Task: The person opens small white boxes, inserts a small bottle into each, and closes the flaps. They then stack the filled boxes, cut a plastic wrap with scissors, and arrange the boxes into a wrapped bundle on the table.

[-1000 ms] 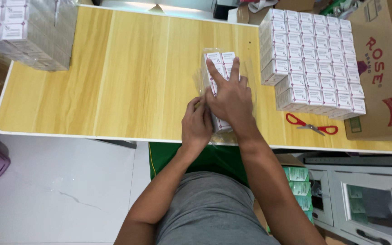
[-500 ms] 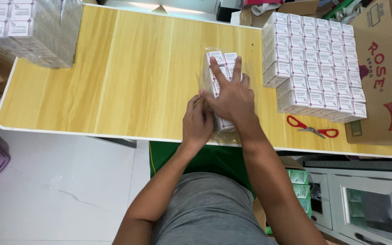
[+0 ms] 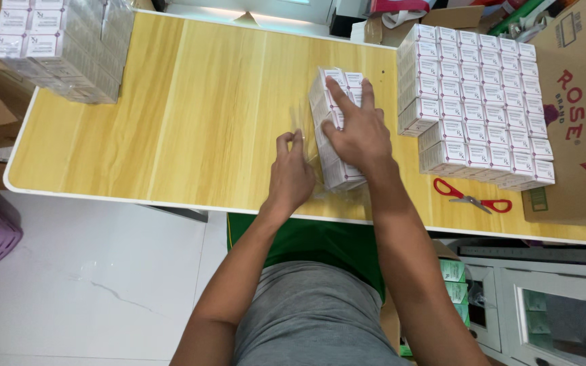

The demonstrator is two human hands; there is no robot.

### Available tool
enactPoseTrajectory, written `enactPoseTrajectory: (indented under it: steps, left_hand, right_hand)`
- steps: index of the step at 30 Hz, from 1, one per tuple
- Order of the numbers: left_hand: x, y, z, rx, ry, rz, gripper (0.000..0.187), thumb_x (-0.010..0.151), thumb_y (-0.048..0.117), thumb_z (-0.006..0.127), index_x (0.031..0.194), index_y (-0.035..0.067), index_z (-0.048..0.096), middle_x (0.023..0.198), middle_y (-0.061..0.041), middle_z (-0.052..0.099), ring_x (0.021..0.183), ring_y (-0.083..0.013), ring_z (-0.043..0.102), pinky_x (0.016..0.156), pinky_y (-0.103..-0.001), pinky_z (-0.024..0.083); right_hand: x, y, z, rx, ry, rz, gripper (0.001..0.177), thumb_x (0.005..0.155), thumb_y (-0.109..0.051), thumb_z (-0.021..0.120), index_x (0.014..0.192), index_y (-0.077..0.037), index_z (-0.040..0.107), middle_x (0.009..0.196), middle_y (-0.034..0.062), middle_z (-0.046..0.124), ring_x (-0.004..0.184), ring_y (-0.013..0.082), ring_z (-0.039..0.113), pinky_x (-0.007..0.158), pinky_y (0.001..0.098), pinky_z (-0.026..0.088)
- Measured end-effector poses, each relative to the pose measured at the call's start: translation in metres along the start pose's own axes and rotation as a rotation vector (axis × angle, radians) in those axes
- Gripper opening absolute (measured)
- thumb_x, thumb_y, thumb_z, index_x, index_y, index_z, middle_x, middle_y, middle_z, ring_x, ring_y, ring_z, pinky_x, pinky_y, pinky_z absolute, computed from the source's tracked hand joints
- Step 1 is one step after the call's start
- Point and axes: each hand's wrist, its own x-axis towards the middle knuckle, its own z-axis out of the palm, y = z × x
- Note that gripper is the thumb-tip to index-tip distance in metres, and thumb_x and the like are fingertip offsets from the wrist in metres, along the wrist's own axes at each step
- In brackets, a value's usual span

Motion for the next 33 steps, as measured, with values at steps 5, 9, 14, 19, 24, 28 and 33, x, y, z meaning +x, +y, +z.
enactPoseTrajectory:
  steps: [5, 9, 14, 19, 24, 28, 33]
  left_hand:
    - [0.0, -0.006, -0.003, -0.01, 0.065, 0.022, 0.066, 0.08, -0.007, 0.056, 0.145, -0.01, 0.046, 0.139, -0.031, 0.046, 0.105, -0.0495, 0.064, 0.085, -0.05, 0.056]
    - [-0.005, -0.007, -0.022, -0.048, 0.163, 0.097, 0.065, 0.082, -0.007, 0.057, 0.147, -0.009, 0.046, 0.139, -0.03, 0.047, 0.11, -0.0443, 0.063, 0.084, -0.043, 0.057]
    - [0.004, 0.0, -0.052, -0.13, 0.248, -0.01, 0.065, 0.081, -0.007, 0.056, 0.146, -0.005, 0.049, 0.138, -0.026, 0.05, 0.087, -0.0291, 0.064, 0.067, -0.032, 0.054]
    - [0.016, -0.003, -0.043, -0.322, 0.32, -0.087, 0.064, 0.083, -0.006, 0.054, 0.147, 0.0, 0.053, 0.139, -0.018, 0.055, 0.074, -0.0191, 0.057, 0.067, -0.028, 0.051]
    - [0.029, -0.014, -0.02, -0.512, 0.214, -0.065, 0.053, 0.097, 0.005, 0.061, 0.149, 0.002, 0.055, 0.144, -0.016, 0.058, 0.106, -0.0143, 0.06, 0.095, -0.028, 0.051]
    - [0.036, -0.013, -0.015, -0.877, 0.016, -0.378, 0.064, 0.096, 0.02, 0.059, 0.156, 0.008, 0.038, 0.158, -0.011, 0.045, 0.096, -0.0209, 0.056, 0.084, -0.036, 0.047]
    - [0.029, -0.007, -0.026, -0.411, 0.089, -0.125, 0.071, 0.104, 0.033, 0.059, 0.161, 0.005, 0.027, 0.161, -0.025, 0.034, 0.15, -0.0348, 0.035, 0.119, -0.042, 0.035]
  right_hand:
    - [0.007, 0.038, -0.005, 0.32, 0.056, -0.153, 0.076, 0.09, -0.028, 0.073, 0.159, -0.035, 0.042, 0.162, 0.0311, 0.03, 0.148, 0.0449, 0.037, 0.118, 0.0428, 0.035]
    - [0.005, 0.054, 0.006, 0.992, -0.042, -0.167, 0.072, 0.09, -0.017, 0.062, 0.16, -0.019, 0.041, 0.164, 0.0204, 0.043, 0.149, 0.0291, 0.043, 0.12, 0.0335, 0.031]
    - [0.006, 0.044, 0.031, 1.323, -0.072, -0.24, 0.068, 0.097, -0.015, 0.054, 0.161, -0.008, 0.035, 0.164, 0.0163, 0.041, 0.147, 0.0233, 0.041, 0.121, 0.0312, 0.029]
    - [0.012, 0.039, 0.042, 1.302, -0.077, -0.19, 0.066, 0.097, -0.016, 0.052, 0.16, -0.008, 0.039, 0.161, 0.017, 0.045, 0.144, 0.0239, 0.045, 0.12, 0.0311, 0.031]
    - [0.015, 0.041, 0.044, 1.264, -0.076, -0.196, 0.064, 0.098, -0.018, 0.054, 0.159, -0.008, 0.04, 0.161, 0.0159, 0.045, 0.143, 0.023, 0.047, 0.118, 0.0307, 0.033]
    - [0.014, 0.035, 0.044, 1.352, -0.024, -0.048, 0.064, 0.096, -0.017, 0.061, 0.156, -0.008, 0.042, 0.144, 0.0227, 0.054, 0.128, 0.0281, 0.054, 0.107, 0.0364, 0.042]
    - [0.001, 0.013, 0.045, 0.653, 0.414, -0.178, 0.059, 0.091, -0.023, 0.079, 0.136, 0.0, 0.048, 0.134, 0.0256, 0.051, 0.125, 0.0341, 0.053, 0.107, 0.045, 0.043]
